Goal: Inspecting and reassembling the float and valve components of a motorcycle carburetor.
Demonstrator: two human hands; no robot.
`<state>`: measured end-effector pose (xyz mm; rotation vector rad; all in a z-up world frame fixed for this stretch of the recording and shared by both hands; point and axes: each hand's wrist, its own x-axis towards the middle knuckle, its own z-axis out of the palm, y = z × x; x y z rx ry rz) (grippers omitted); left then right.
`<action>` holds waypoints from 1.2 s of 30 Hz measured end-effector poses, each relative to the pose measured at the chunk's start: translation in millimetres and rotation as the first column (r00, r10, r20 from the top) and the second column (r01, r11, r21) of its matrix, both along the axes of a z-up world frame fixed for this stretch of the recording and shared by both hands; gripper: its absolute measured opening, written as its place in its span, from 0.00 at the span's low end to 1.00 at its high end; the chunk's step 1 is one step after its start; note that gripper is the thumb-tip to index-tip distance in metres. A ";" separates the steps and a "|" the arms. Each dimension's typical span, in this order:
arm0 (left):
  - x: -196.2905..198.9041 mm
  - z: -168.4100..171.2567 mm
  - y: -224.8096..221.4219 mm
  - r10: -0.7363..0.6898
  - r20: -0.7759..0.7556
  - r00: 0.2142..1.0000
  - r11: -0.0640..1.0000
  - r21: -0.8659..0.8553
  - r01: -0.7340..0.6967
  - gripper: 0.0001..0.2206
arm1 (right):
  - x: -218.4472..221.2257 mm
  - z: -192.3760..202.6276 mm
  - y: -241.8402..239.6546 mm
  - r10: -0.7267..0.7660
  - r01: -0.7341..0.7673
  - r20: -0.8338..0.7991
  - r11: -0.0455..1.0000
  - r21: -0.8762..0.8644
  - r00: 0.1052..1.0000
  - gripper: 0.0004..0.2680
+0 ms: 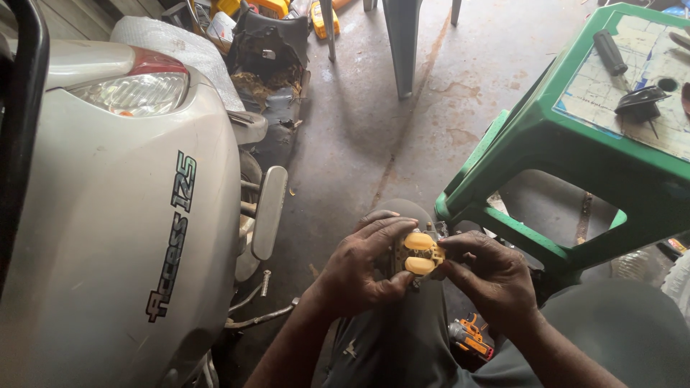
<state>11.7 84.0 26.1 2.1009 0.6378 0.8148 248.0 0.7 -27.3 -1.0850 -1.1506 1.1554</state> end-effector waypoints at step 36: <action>-0.7 -3.1 -0.3 0.025 -0.022 0.999 0.997 0.074 -0.024 0.27 | 1.4 -0.3 -0.4 0.019 -0.019 0.011 0.999 -0.038 1.000 0.08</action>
